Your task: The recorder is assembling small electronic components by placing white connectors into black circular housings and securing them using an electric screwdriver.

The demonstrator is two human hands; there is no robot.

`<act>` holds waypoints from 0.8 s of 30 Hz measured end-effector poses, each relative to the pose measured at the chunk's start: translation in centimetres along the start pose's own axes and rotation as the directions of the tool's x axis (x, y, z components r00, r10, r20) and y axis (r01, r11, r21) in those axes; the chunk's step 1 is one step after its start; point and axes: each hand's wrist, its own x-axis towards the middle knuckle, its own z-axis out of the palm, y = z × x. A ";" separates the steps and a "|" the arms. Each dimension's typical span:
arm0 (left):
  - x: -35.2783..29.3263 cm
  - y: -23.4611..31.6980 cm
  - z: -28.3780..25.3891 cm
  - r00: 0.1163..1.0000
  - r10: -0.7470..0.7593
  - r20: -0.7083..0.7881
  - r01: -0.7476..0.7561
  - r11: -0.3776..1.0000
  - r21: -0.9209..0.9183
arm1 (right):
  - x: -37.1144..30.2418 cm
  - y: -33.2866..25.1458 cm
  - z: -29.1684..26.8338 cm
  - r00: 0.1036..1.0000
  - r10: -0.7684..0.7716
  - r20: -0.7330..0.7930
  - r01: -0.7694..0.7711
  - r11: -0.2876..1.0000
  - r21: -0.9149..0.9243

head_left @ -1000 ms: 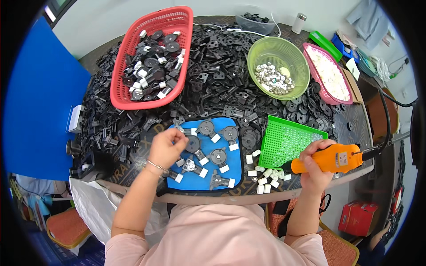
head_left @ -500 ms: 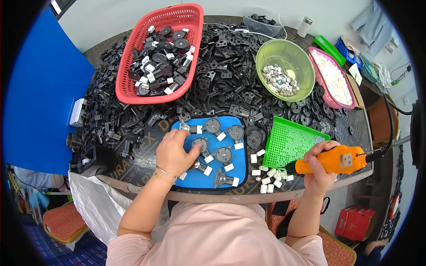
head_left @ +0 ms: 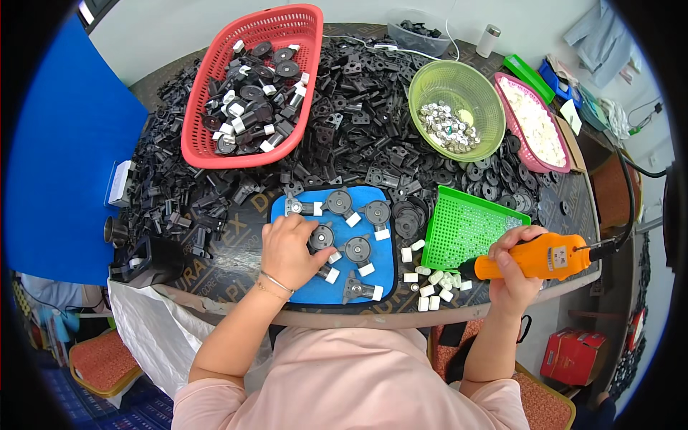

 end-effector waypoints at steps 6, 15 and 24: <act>0.2 0.8 -0.5 1.000 0.025 -0.005 -0.025 1.000 -0.016 | 1.4 -1.7 -1.8 0.995 -0.097 0.004 0.097 0.995 -0.027; 3.8 5.3 2.0 0.944 0.331 0.000 -0.328 0.935 -0.132 | 6.8 -1.9 -14.9 0.837 -0.439 -0.326 0.241 0.831 -0.501; 6.7 9.3 5.7 0.924 0.319 0.208 -0.335 0.941 0.045 | 4.3 -0.6 -11.7 0.697 -0.624 -0.354 0.254 0.676 -0.692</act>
